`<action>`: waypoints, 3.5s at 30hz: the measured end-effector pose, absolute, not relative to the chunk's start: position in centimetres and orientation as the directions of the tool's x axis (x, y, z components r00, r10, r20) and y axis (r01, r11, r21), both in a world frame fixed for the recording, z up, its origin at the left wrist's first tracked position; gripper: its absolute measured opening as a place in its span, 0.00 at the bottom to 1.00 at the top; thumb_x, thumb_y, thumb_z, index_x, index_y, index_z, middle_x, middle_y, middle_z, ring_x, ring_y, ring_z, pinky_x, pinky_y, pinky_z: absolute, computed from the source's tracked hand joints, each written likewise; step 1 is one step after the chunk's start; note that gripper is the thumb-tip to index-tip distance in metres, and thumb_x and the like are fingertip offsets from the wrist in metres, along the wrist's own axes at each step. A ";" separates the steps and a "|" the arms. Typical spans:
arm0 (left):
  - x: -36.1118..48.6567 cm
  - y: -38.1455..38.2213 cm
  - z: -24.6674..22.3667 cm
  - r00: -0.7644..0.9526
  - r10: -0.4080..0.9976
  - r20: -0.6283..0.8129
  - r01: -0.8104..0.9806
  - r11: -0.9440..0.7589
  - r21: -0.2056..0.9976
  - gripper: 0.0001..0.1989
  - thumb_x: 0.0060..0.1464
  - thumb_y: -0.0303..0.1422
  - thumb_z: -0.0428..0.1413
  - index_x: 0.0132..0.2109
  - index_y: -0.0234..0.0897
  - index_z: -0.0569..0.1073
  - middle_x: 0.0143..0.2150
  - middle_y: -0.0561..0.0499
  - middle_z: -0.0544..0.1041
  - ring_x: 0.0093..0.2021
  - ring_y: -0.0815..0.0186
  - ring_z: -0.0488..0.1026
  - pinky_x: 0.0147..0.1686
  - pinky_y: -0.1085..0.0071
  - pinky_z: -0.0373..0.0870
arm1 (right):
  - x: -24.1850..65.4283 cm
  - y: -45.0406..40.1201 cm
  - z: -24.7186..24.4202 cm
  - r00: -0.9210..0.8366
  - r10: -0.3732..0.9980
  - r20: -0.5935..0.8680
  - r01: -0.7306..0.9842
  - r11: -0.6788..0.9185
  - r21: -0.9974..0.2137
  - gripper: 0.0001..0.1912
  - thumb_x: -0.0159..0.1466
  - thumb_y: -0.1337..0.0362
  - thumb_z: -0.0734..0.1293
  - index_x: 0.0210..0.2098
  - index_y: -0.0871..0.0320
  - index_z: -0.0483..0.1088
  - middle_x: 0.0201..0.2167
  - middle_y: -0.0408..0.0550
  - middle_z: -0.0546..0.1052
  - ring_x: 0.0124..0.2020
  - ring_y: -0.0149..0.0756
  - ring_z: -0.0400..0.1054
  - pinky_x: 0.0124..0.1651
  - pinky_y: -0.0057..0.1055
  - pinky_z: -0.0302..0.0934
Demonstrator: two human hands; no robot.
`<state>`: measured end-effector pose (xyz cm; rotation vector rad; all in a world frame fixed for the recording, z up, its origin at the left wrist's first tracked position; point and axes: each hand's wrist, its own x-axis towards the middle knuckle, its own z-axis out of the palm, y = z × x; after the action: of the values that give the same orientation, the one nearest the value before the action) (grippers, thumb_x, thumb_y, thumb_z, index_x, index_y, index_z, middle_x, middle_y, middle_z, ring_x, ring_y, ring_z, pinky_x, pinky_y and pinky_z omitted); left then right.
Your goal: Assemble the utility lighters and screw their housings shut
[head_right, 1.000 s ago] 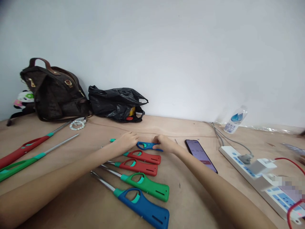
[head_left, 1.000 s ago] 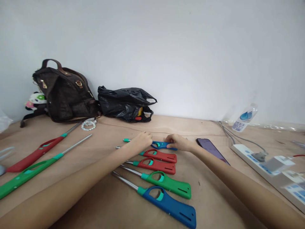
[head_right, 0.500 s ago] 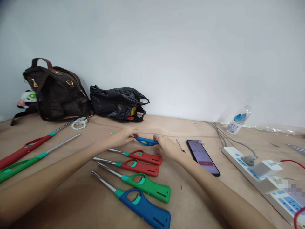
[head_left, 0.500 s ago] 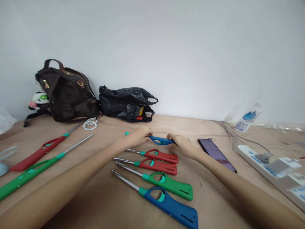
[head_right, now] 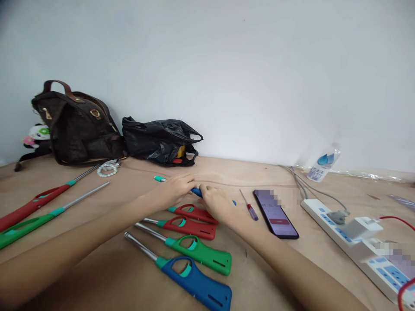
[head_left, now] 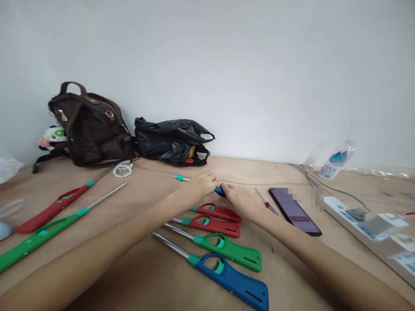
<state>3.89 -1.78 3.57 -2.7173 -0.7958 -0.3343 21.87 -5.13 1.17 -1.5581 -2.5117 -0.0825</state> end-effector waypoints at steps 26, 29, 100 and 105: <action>-3.6 -0.6 7.1 0.824 0.445 0.349 0.558 -0.745 -0.366 0.12 0.65 0.36 0.47 0.44 0.32 0.72 0.41 0.46 0.76 0.43 0.60 0.70 0.43 0.66 0.58 | 24.4 -6.5 2.9 -0.427 0.868 0.252 0.904 0.401 0.150 0.08 0.68 0.61 0.60 0.38 0.61 0.65 0.29 0.54 0.77 0.27 0.42 0.71 0.24 0.29 0.45; -3.5 -0.9 6.8 0.831 0.427 0.357 0.550 -0.730 -0.407 0.13 0.66 0.34 0.45 0.40 0.33 0.72 0.37 0.47 0.76 0.39 0.61 0.70 0.40 0.66 0.57 | 24.3 -6.9 3.0 -0.435 0.863 0.258 0.900 0.405 0.165 0.08 0.69 0.61 0.60 0.38 0.61 0.64 0.30 0.54 0.78 0.26 0.40 0.71 0.24 0.29 0.45; -1.8 0.6 2.0 0.806 0.552 0.212 0.537 -0.834 0.130 0.08 0.59 0.33 0.51 0.43 0.35 0.70 0.43 0.46 0.74 0.42 0.61 0.71 0.43 0.68 0.68 | 31.5 -14.5 2.5 -0.683 0.720 -0.123 0.716 0.627 -0.307 0.11 0.56 0.79 0.57 0.29 0.57 0.62 0.34 0.45 0.70 0.36 0.34 0.65 0.39 0.29 0.58; 1.3 0.2 2.1 0.777 0.557 0.292 0.482 -0.826 0.294 0.08 0.60 0.31 0.50 0.43 0.35 0.71 0.43 0.48 0.75 0.45 0.62 0.71 0.47 0.67 0.67 | 31.2 -13.5 2.0 -0.626 0.775 -0.085 0.749 0.568 -0.341 0.09 0.53 0.78 0.58 0.29 0.58 0.62 0.32 0.44 0.69 0.31 0.32 0.63 0.33 0.28 0.55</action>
<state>1.27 0.21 2.05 -3.1516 -0.9321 -0.6255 31.18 -13.52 2.03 -1.3222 -2.7155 0.5368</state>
